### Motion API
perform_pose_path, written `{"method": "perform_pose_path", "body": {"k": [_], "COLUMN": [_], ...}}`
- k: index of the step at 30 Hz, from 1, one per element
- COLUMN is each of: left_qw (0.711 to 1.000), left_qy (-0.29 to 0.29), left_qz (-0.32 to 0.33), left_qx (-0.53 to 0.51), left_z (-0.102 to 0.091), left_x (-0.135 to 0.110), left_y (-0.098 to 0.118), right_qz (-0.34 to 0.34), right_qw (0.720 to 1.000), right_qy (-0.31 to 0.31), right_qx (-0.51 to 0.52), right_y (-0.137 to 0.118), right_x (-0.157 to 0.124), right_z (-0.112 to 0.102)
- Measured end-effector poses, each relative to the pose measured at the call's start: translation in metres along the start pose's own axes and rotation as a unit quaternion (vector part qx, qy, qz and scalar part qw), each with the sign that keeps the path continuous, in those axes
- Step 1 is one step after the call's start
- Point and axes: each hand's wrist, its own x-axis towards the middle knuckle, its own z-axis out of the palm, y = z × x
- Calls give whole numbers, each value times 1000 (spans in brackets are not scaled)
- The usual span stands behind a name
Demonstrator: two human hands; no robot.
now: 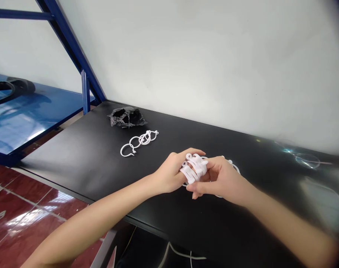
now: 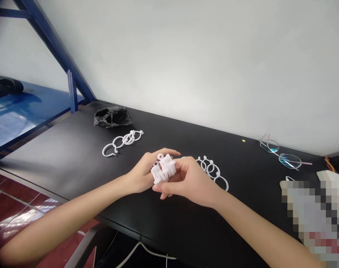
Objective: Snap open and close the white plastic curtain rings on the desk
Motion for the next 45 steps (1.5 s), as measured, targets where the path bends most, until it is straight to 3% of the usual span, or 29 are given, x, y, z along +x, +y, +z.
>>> {"method": "perform_pose_path", "body": {"k": [5, 11, 14, 21, 24, 27, 31, 34, 38, 40, 45], "left_qw": [998, 999, 999, 983, 990, 993, 973, 973, 986, 984, 965], "left_qy": [-59, -44, -30, -18, -60, -104, -133, -141, -125, -119, -109], "left_qz": [3, 20, 0, -88, -66, -42, -41, -39, -11, -10, -7], "left_qx": [-26, 21, -16, -161, -110, 21, 182, 181, 113, 128, 239], "left_z": [-3, -8, -7, 0, -2, -6, -10, -12, -14, -14, -14], "left_x": [1, 2, 3, 4, 3, 2, 4, 5, 5, 5, 5], "left_y": [2, 5, 5, -3, 0, 6, 6, 3, 1, 0, -5], "right_qz": [19, 14, 3, -18, -2, 34, 61, 58, 12, 11, 27], "right_qw": [998, 997, 998, 997, 999, 999, 995, 993, 983, 983, 993], "right_qy": [-58, -28, -30, 34, 12, -36, -81, -98, -174, -174, -101], "right_qx": [7, 65, 55, 61, 33, 2, -7, 4, 50, 63, 63], "right_y": [2, 13, 15, 14, 12, 10, 8, 7, 7, 8, 13], "right_x": [5, 9, 8, 12, 13, 15, 20, 22, 21, 21, 22], "right_z": [-1, 2, 2, 9, 5, -2, -8, -10, -11, -10, 0]}}
